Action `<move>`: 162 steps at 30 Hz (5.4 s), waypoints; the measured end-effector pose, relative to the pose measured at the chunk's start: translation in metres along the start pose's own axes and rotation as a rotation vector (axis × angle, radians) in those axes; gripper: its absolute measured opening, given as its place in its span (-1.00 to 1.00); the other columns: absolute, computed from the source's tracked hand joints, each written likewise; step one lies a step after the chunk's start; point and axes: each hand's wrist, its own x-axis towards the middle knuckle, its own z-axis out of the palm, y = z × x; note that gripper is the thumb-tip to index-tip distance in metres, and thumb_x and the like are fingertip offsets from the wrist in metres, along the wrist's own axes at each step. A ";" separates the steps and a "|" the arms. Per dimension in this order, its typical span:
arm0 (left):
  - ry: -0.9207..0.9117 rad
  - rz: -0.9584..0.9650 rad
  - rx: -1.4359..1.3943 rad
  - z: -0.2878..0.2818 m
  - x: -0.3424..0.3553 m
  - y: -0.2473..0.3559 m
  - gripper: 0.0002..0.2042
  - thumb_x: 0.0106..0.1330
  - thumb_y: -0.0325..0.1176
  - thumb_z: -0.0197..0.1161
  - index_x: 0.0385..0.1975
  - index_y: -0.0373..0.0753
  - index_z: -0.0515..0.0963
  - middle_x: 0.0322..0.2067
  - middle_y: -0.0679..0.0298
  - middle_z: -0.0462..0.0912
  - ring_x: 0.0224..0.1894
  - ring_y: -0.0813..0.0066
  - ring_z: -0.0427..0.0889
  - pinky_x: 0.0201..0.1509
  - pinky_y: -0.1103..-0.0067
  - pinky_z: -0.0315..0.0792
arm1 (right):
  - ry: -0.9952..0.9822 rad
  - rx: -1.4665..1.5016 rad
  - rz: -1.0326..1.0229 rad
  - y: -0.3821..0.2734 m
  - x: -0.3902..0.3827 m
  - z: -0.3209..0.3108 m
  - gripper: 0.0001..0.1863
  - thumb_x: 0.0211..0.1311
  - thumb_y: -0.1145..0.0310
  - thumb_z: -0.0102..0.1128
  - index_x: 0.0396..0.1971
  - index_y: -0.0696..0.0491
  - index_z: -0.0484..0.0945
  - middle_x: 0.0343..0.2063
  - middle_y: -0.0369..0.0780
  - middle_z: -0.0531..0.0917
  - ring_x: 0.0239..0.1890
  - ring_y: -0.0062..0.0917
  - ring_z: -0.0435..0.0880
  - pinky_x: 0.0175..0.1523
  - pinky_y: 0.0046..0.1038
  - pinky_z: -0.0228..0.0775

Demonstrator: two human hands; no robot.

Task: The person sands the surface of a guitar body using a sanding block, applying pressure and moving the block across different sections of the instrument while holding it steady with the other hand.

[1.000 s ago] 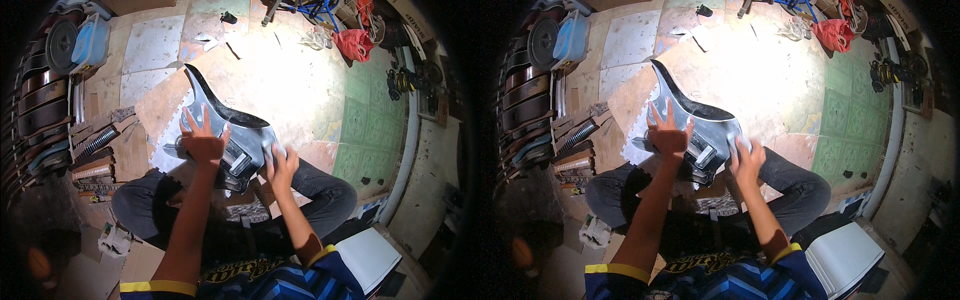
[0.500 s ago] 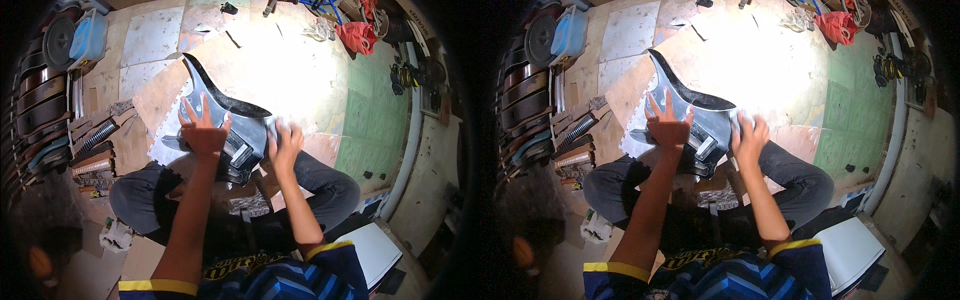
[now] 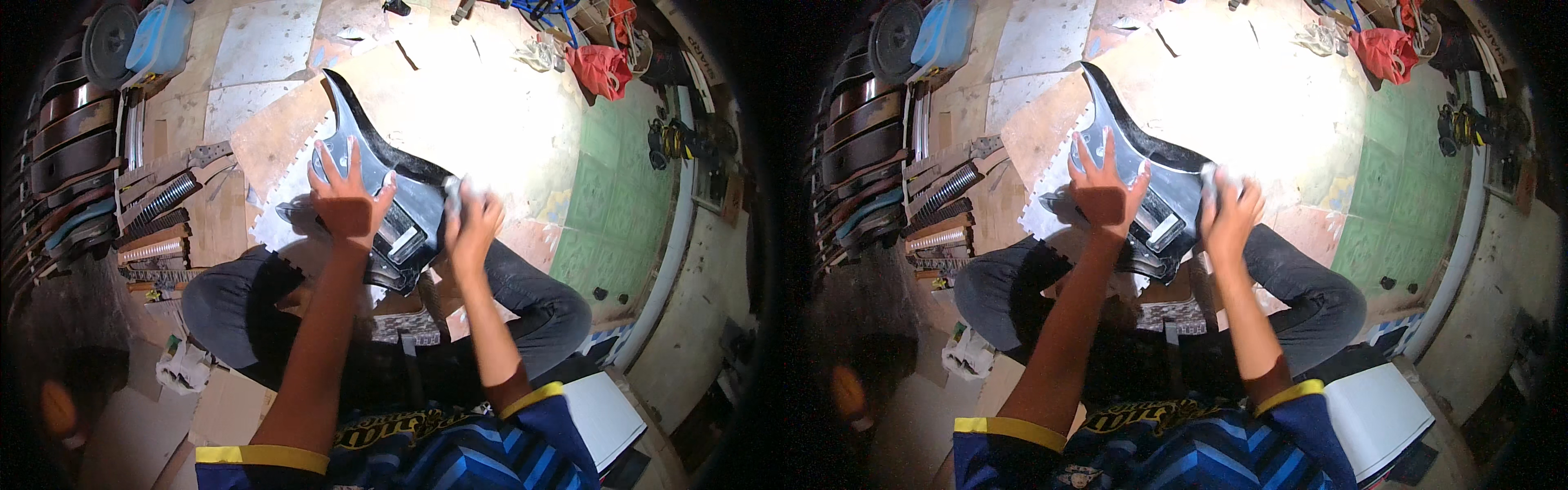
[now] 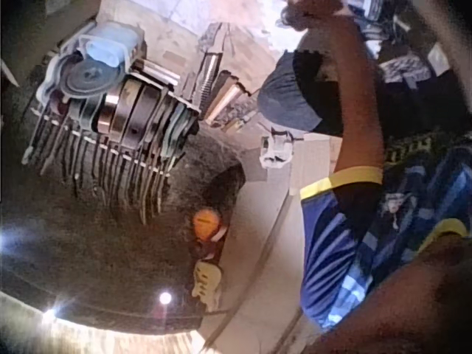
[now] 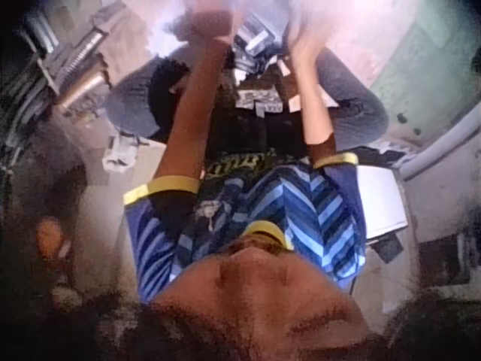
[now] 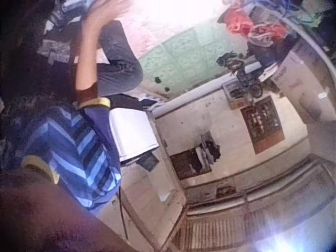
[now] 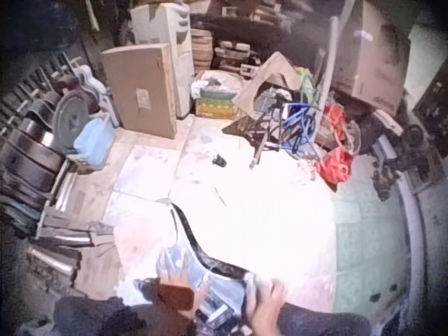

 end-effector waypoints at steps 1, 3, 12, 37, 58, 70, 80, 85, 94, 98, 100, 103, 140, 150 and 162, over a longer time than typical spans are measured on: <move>0.012 -0.008 0.000 -0.001 0.002 0.001 -0.16 0.07 0.18 0.46 0.41 0.03 0.43 0.43 -0.23 0.23 0.30 -0.43 0.32 0.20 -0.02 0.46 | -0.028 -0.048 -0.031 0.001 -0.035 -0.003 -0.59 0.19 0.39 0.39 0.08 -0.11 0.67 0.05 0.13 0.48 0.15 0.06 0.42 0.26 0.07 0.18; -0.046 -0.034 0.036 -0.002 0.000 0.004 -0.16 0.08 0.22 0.43 0.41 0.05 0.43 0.45 -0.22 0.19 0.33 -0.41 0.30 0.22 -0.04 0.43 | -0.161 0.015 -0.054 -0.001 -0.060 -0.015 -0.53 0.14 0.37 0.41 0.11 -0.14 0.66 0.05 0.15 0.47 0.16 0.06 0.42 0.25 0.06 0.19; -0.086 -0.055 0.002 0.000 -0.001 0.003 -0.15 0.16 0.20 0.39 0.47 0.05 0.34 0.50 -0.22 0.07 0.38 -0.39 0.23 0.23 -0.08 0.37 | -0.126 -0.011 -0.029 -0.044 -0.033 0.007 -0.51 0.18 0.42 0.31 0.17 -0.02 0.59 0.13 0.23 0.42 0.20 0.11 0.39 0.28 0.09 0.18; -0.191 -0.128 -0.046 -0.004 -0.005 0.007 -0.17 0.19 0.18 0.38 0.49 0.13 0.31 0.54 -0.10 -0.02 0.44 -0.33 0.14 0.33 -0.06 0.27 | 0.025 -0.051 0.125 -0.025 -0.003 0.008 -0.49 0.15 0.45 0.32 0.16 0.06 0.55 0.04 0.17 0.44 0.13 0.06 0.40 0.21 0.01 0.22; -0.125 -0.101 -0.005 -0.001 -0.003 0.003 -0.18 0.20 0.16 0.38 0.49 0.09 0.32 0.51 -0.16 0.03 0.41 -0.34 0.19 0.33 -0.08 0.27 | -0.093 -0.100 -0.050 -0.015 -0.060 -0.005 -0.53 0.20 0.39 0.34 0.16 -0.05 0.58 0.11 0.19 0.42 0.16 0.10 0.39 0.24 0.01 0.22; -0.138 -0.088 0.001 -0.002 -0.001 0.003 -0.18 0.21 0.18 0.35 0.49 0.06 0.32 0.51 -0.19 0.03 0.42 -0.37 0.16 0.36 -0.10 0.24 | -0.148 -0.036 -0.051 0.011 -0.064 -0.026 -0.51 0.13 0.38 0.46 0.11 -0.11 0.60 0.05 0.22 0.47 0.16 0.12 0.42 0.21 0.09 0.20; -0.088 -0.057 0.000 0.001 -0.004 -0.001 -0.19 0.19 0.15 0.39 0.47 0.03 0.35 0.49 -0.21 0.07 0.40 -0.38 0.19 0.27 -0.11 0.32 | -0.125 -0.074 -0.098 0.016 -0.067 -0.021 -0.47 0.07 0.44 0.48 0.11 -0.13 0.63 0.08 0.13 0.47 0.16 0.05 0.45 0.23 0.03 0.22; -0.050 -0.028 -0.028 -0.002 -0.002 0.003 -0.20 0.18 0.12 0.41 0.45 0.03 0.37 0.48 -0.23 0.09 0.38 -0.40 0.22 0.27 -0.11 0.32 | -0.035 -0.034 -0.107 -0.023 0.020 -0.004 -0.58 0.18 0.43 0.39 0.08 -0.07 0.62 0.07 0.20 0.47 0.12 0.11 0.44 0.20 0.04 0.25; -0.021 -0.029 -0.050 0.001 -0.004 0.002 -0.21 0.17 0.09 0.42 0.44 0.01 0.39 0.47 -0.23 0.10 0.37 -0.42 0.22 0.30 -0.12 0.29 | -0.123 -0.015 -0.084 0.004 -0.028 -0.017 -0.55 0.19 0.39 0.36 0.12 -0.09 0.63 0.10 0.18 0.45 0.17 0.07 0.41 0.26 0.11 0.14; -0.023 -0.032 0.005 0.004 -0.010 -0.001 -0.20 0.14 0.15 0.40 0.42 0.05 0.42 0.47 -0.22 0.15 0.34 -0.41 0.27 0.23 -0.06 0.38 | -0.081 0.004 -0.002 -0.005 -0.022 -0.007 -0.56 0.21 0.42 0.29 0.13 -0.09 0.63 0.11 0.17 0.44 0.16 0.08 0.40 0.26 0.13 0.14; -0.076 -0.068 -0.037 0.001 -0.005 0.004 -0.20 0.17 0.08 0.41 0.46 0.03 0.37 0.48 -0.23 0.10 0.39 -0.36 0.22 0.31 -0.10 0.27 | -0.145 -0.084 -0.135 -0.001 -0.089 -0.015 -0.56 0.18 0.41 0.31 0.10 -0.12 0.65 0.12 0.15 0.44 0.18 0.06 0.40 0.26 0.11 0.16; -0.056 -0.051 -0.036 0.000 -0.005 0.003 -0.20 0.18 0.09 0.41 0.46 0.04 0.36 0.48 -0.23 0.09 0.39 -0.36 0.22 0.31 -0.09 0.27 | -0.319 0.035 -0.173 -0.007 -0.102 -0.031 -0.53 0.08 0.40 0.38 0.06 -0.19 0.66 0.10 0.14 0.46 0.18 0.04 0.40 0.24 0.09 0.19; -0.125 -0.100 -0.020 0.000 -0.004 0.002 -0.21 0.23 0.15 0.34 0.49 0.09 0.32 0.51 -0.17 0.07 0.41 -0.36 0.18 0.36 -0.07 0.21 | -0.005 -0.033 0.031 0.010 -0.013 -0.014 -0.53 0.17 0.36 0.42 0.12 -0.02 0.59 0.06 0.13 0.45 0.15 0.04 0.40 0.24 0.08 0.18; -0.097 -0.076 -0.015 0.000 -0.005 0.004 -0.20 0.22 0.16 0.35 0.48 0.08 0.33 0.51 -0.18 0.06 0.41 -0.38 0.18 0.35 -0.06 0.24 | 0.010 -0.068 -0.009 0.005 -0.007 -0.013 -0.52 0.16 0.35 0.43 0.12 -0.04 0.58 0.05 0.16 0.46 0.13 0.07 0.43 0.19 0.06 0.22; -0.108 -0.080 -0.017 -0.002 -0.001 0.003 -0.20 0.20 0.12 0.38 0.48 0.05 0.34 0.51 -0.17 0.06 0.42 -0.34 0.19 0.35 -0.06 0.24 | -0.032 -0.100 -0.070 0.030 -0.056 -0.018 -0.55 0.17 0.36 0.45 0.09 -0.05 0.60 0.06 0.21 0.45 0.15 0.12 0.43 0.23 0.09 0.20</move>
